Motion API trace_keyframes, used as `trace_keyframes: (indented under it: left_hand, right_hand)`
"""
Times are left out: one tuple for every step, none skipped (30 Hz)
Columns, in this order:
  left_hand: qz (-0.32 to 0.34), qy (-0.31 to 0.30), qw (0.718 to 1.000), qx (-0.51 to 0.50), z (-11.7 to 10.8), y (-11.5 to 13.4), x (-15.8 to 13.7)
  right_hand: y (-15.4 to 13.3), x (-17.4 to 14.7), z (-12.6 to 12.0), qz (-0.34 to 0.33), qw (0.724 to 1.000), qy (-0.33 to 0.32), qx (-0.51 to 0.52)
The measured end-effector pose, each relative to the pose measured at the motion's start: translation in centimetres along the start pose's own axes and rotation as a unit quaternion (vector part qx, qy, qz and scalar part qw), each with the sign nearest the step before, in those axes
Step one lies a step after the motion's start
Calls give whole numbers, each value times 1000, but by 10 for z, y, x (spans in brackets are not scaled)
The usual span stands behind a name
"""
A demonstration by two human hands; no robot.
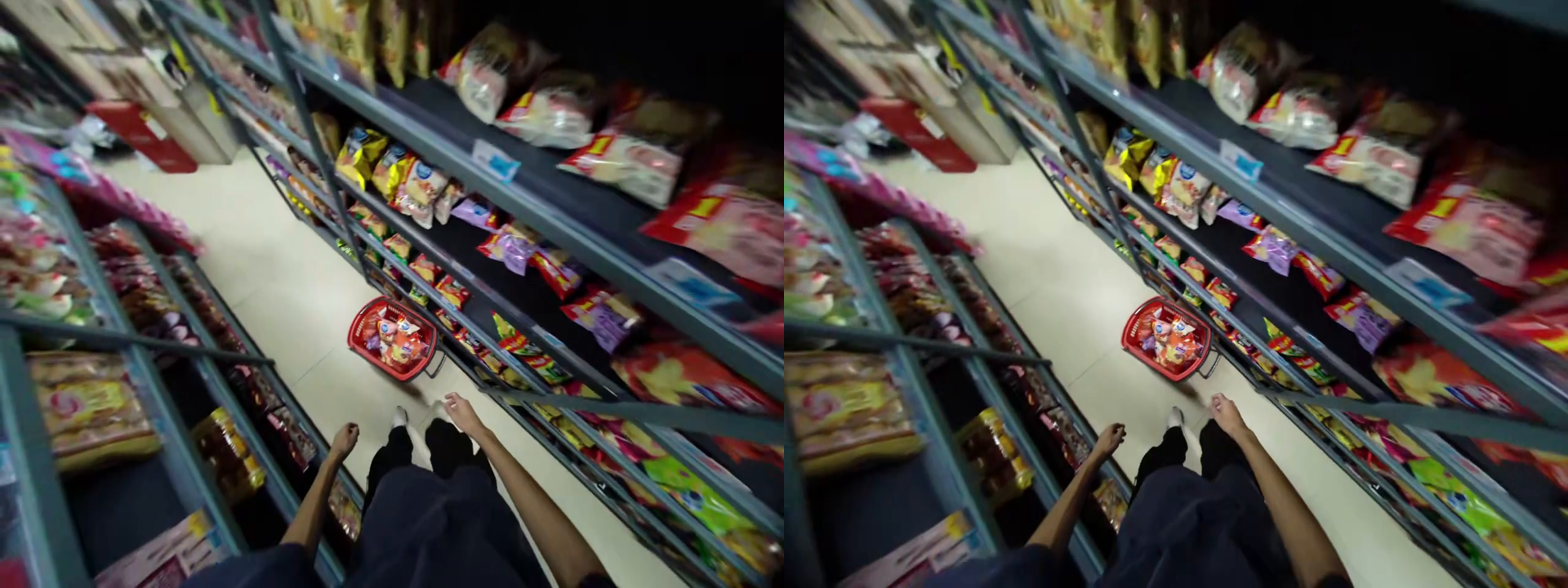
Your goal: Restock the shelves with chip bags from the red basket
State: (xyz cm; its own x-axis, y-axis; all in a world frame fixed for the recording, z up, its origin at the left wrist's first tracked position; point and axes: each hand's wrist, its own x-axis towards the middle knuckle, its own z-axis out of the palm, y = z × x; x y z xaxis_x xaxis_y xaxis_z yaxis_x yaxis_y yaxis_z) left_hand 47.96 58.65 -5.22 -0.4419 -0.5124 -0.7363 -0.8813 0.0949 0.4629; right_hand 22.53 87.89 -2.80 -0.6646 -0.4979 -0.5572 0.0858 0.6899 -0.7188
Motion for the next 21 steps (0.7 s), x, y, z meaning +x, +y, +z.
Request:
trace_keyframes:
  left_hand:
    - [-18, 7, 1000, -23, -4, -5, 10]
    - [-38, 14, 998, -46, -6, -12, 18]
    - [-59, 21, 996, -68, -6, -21, 25]
    - [-80, 27, 992, -91, -3, -31, 31]
    - [-101, 32, 988, -113, 2, -43, 35]
    - [-122, 35, 983, -136, 9, -55, 37]
    - [-141, 38, 977, -158, 19, -67, 38]
    - [-158, 39, 971, -178, 30, -79, 38]
    - [-173, 42, 964, -200, 44, -88, 39]
    - [-186, 47, 955, -227, 58, -96, 40]
    - [-198, 54, 944, -259, 72, -102, 43]
    - [-205, 65, 932, -293, 85, -105, 48]
    - [-210, 75, 919, -326, 97, -107, 55]
    - [-213, 82, 907, -355, 108, -107, 63]
    - [-213, 84, 898, -376, 117, -105, 73]
    - [-211, 81, 893, -389, 123, -101, 82]
    - [-209, 75, 890, -397, 127, -95, 90]
    - [-207, 66, 889, -402, 130, -88, 95]
    - [-204, 59, 890, -404, 130, -79, 97]
    - [-197, 56, 892, -402, 128, -68, 96]
    - [-187, 56, 896, -398, 123, -56, 94]
  right_hand:
    - [-6, 25, 8, 9, 999, -20, -29]
    - [-10, 50, 15, 18, 997, -38, -57]
    - [-13, 76, 24, 26, 994, -55, -86]
    - [-14, 103, 33, 33, 991, -69, -113]
    - [-14, 132, 44, 38, 986, -81, -139]
    - [-12, 161, 56, 42, 981, -90, -164]
    - [-8, 192, 70, 47, 977, -96, -187]
    - [-4, 224, 84, 52, 972, -97, -208]
    - [2, 256, 99, 58, 968, -92, -227]
    - [8, 288, 113, 61, 964, -84, -245]
    - [12, 319, 125, 61, 961, -72, -260]
    - [15, 349, 137, 56, 959, -59, -271]
    - [16, 378, 146, 49, 958, -48, -279]
    - [15, 402, 154, 41, 957, -41, -283]
    - [12, 422, 160, 34, 957, -39, -285]
    - [7, 436, 165, 29, 957, -40, -285]
    - [1, 442, 168, 24, 957, -44, -284]
    - [-5, 439, 170, 17, 958, -50, -283]
    - [-12, 429, 170, 6, 958, -57, -281]
    - [-20, 411, 168, -10, 958, -65, -278]
    - [-28, 386, 162, -27, 959, -74, -274]
